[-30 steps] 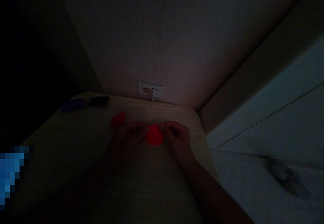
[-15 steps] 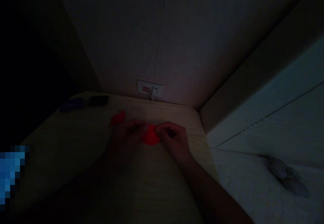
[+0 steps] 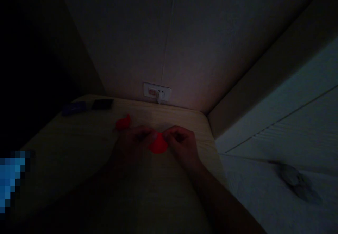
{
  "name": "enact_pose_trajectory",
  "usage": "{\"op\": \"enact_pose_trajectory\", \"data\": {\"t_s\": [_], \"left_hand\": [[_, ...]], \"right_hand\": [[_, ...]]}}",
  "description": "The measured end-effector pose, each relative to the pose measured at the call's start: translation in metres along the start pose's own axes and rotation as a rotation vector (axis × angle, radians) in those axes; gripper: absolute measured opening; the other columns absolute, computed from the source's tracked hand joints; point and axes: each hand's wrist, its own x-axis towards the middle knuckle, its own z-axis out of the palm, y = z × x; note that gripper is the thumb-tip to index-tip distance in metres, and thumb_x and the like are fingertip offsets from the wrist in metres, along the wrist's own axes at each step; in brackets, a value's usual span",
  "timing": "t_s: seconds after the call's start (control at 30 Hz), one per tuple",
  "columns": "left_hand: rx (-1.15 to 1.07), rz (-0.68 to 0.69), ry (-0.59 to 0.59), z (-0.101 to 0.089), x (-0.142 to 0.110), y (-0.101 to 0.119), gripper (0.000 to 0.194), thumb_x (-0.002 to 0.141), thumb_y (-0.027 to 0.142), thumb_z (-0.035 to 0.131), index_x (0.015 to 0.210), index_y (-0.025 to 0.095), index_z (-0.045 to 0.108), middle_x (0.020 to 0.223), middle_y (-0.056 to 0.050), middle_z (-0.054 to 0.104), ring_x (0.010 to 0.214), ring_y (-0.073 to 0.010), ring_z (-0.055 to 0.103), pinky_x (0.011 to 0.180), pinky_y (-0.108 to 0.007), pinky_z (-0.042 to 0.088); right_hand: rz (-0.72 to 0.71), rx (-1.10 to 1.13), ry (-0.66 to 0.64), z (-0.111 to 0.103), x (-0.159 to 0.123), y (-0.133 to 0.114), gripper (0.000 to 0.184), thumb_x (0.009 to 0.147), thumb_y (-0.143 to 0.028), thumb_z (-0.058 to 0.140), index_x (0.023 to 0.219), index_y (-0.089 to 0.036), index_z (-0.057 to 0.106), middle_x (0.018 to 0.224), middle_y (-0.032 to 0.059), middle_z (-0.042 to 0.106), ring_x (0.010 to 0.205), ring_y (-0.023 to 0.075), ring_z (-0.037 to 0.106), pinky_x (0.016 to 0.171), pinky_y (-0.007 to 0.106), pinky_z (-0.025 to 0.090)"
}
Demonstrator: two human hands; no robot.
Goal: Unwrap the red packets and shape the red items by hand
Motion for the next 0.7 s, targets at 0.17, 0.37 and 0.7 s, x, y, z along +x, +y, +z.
{"op": "enact_pose_trajectory", "data": {"t_s": [0.17,0.37,0.7], "left_hand": [[0.012,0.008,-0.009,-0.0002,0.0008,0.0001,0.013,0.081,0.03,0.073,0.08,0.017,0.076,0.073,-0.002,0.075,0.072,-0.0178,0.071,0.065,-0.025,0.053],[-0.005,0.022,-0.017,0.0016,-0.0004,-0.0008,0.012,0.08,0.029,0.073,0.082,0.017,0.076,0.076,-0.003,0.076,0.072,-0.0179,0.07,0.065,-0.025,0.053],[0.047,0.032,-0.011,0.0,-0.0009,-0.0003,0.015,0.084,0.031,0.072,0.084,0.017,0.078,0.077,-0.003,0.077,0.075,-0.0185,0.071,0.068,-0.025,0.053]], "right_hand": [[0.007,-0.027,0.009,0.003,-0.0006,-0.0047,0.013,0.079,-0.027,0.077,0.068,-0.021,0.074,0.063,-0.0014,0.067,0.057,0.012,0.056,0.056,0.023,0.046],[0.029,-0.045,0.004,0.0046,-0.0019,-0.0061,0.013,0.076,-0.03,0.081,0.07,-0.021,0.075,0.063,-0.0004,0.069,0.056,0.0131,0.058,0.053,0.023,0.047],[0.088,0.027,-0.035,0.004,-0.0023,-0.0021,0.014,0.076,-0.033,0.084,0.073,-0.021,0.079,0.067,0.0012,0.075,0.057,0.0134,0.063,0.056,0.024,0.051]]}}
